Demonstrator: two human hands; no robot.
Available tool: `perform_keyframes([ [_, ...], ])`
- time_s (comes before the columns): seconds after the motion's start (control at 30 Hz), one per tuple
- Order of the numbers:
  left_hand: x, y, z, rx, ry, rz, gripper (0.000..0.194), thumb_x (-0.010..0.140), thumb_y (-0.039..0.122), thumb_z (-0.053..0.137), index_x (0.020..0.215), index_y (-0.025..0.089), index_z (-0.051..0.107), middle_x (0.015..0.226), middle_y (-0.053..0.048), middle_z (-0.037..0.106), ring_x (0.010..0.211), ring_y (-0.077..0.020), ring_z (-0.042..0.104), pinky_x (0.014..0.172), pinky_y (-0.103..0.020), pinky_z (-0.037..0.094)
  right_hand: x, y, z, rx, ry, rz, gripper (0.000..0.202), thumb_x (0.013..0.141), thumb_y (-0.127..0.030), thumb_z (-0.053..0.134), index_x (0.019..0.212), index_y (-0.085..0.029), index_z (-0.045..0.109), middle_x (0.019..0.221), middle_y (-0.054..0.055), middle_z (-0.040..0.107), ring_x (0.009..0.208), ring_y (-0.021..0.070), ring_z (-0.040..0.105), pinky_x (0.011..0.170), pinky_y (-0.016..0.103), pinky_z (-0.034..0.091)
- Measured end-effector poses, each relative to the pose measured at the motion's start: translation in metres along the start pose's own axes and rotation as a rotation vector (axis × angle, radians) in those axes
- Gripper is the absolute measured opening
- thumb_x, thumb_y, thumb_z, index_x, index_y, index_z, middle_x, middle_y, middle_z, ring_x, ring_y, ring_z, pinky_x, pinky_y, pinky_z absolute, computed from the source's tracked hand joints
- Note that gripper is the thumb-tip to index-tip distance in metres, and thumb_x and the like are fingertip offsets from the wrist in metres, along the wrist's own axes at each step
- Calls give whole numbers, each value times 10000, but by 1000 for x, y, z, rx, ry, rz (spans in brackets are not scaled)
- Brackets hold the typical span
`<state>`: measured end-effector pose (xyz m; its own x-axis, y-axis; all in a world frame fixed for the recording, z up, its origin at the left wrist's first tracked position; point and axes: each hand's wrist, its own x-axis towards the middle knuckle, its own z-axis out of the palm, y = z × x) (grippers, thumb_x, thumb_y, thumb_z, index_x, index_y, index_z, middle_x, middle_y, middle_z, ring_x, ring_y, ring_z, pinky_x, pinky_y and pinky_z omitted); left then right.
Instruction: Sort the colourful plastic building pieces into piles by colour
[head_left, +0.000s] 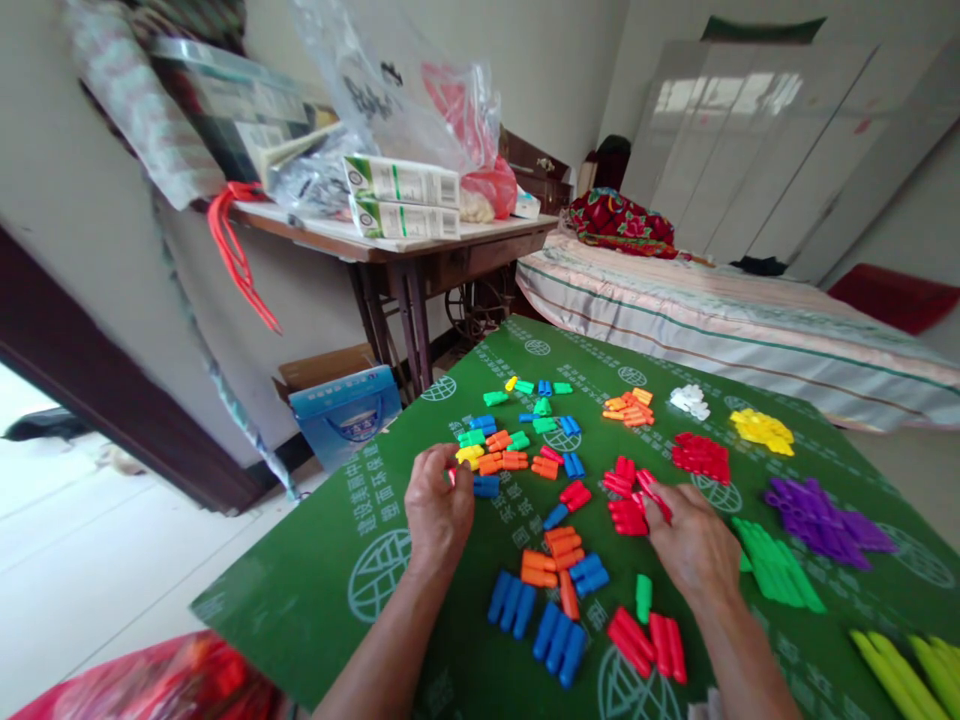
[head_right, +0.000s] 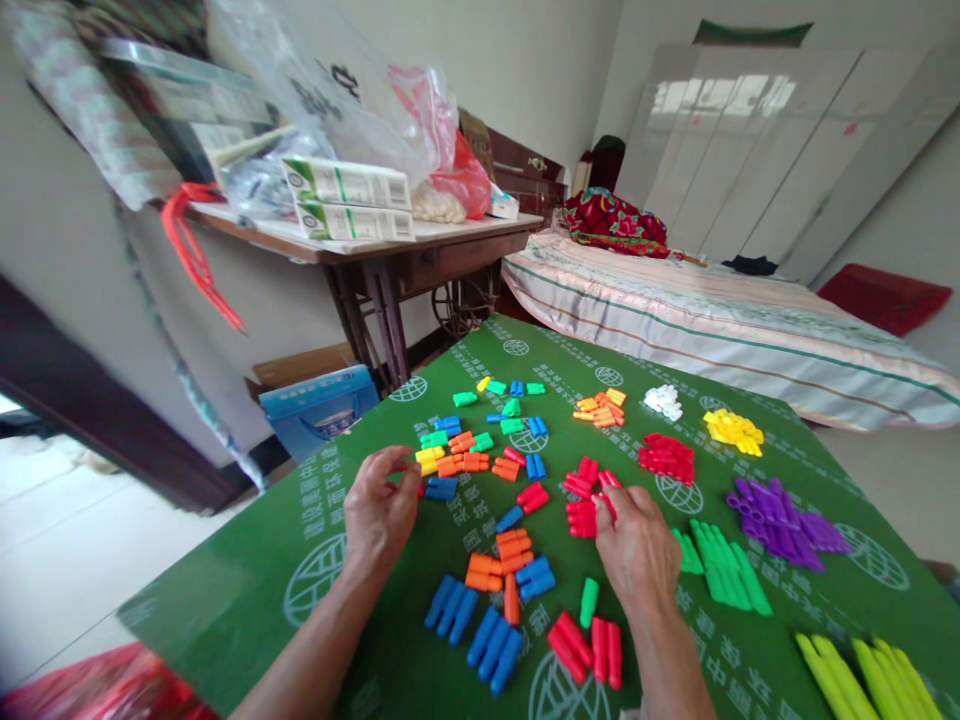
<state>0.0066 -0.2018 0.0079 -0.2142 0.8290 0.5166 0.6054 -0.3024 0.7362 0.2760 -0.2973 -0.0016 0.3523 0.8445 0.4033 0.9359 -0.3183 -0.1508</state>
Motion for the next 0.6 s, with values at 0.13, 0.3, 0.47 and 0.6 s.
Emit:
perform_keyframes([
  [0.13, 6, -3, -5, -4, 48, -65, 187, 734, 239, 485, 863, 180, 608, 861, -42, 627, 751, -165, 612, 625, -275, 500, -2, 0, 15, 152, 60, -236, 299, 848, -340, 476, 986, -213, 709, 1106, 87, 632, 1036, 239, 547, 908, 360, 435],
  [0.3, 10, -6, -8, -17, 96, -107, 195, 733, 289, 498, 844, 183, 618, 824, -32, 633, 756, -173, 619, 643, -287, 508, -4, 3, 27, 188, 2, -286, 285, 824, -361, 524, 984, -220, 712, 1154, 93, 619, 1123, 267, 503, 940, 421, 425],
  [0.47, 11, -9, -8, -33, 123, -127, 201, 735, 308, 505, 845, 188, 622, 830, -32, 645, 790, -184, 630, 701, -312, 519, -7, 8, 31, 145, -14, -245, 295, 837, -339, 500, 1001, -202, 704, 1131, 119, 624, 1104, 270, 526, 916, 429, 446],
  [0.6, 12, -9, -8, -46, 123, -145, 208, 726, 311, 506, 840, 184, 626, 830, -35, 649, 779, -183, 629, 683, -309, 519, -6, 8, 33, 150, 10, -246, 320, 845, -349, 489, 990, -163, 706, 1143, 145, 616, 1111, 277, 526, 939, 441, 437],
])
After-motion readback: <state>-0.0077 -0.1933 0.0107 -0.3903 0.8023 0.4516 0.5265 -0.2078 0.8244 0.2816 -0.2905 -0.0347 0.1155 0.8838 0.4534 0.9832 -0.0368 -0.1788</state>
